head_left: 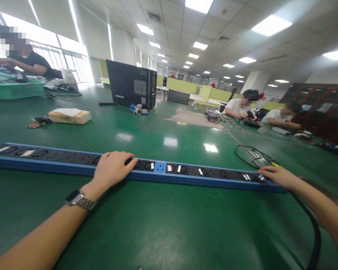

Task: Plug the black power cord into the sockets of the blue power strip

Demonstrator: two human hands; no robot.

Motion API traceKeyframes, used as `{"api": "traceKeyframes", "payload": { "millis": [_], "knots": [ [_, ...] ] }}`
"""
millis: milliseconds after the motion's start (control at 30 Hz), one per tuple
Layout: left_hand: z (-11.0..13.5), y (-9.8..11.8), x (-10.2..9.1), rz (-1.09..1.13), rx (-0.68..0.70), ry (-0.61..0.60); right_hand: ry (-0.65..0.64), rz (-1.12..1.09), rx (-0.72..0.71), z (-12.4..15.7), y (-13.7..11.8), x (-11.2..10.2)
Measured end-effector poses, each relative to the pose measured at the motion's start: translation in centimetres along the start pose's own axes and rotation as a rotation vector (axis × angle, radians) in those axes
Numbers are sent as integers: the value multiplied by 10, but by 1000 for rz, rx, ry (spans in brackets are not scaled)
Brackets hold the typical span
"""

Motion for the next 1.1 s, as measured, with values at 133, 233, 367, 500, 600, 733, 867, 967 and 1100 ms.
{"api": "traceKeyframes", "payload": {
  "millis": [133,233,367,500,600,733,867,967,1100],
  "knots": [
    [0,-3,1,-8,1,-2,-273,168,-3,-10,1,13],
    [1,-2,1,-5,18,11,-309,296,-20,-20,9,15],
    [2,0,0,-39,17,29,-297,385,-18,-28,38,17],
    [1,-1,1,-62,4,32,-253,370,1,-25,58,16],
    [1,-1,1,-66,8,36,-285,370,-5,-18,52,17],
    [2,0,1,-76,17,28,-306,470,16,-11,35,18],
    [1,-1,1,-93,30,26,-282,542,18,-2,26,21],
    [1,-1,1,-91,29,32,-293,517,9,0,28,20],
    [2,0,1,-89,2,39,-311,424,-11,-17,29,-5]
  ]
}}
Point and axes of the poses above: each hand's wrist, its own z-axis away from the middle knuckle, its own x-axis out of the palm, y = z × x, the point moved 5 cm from there along -z, towards the middle knuckle, and after that the axes turned 5 degrees about z, right-handed, at the moved point
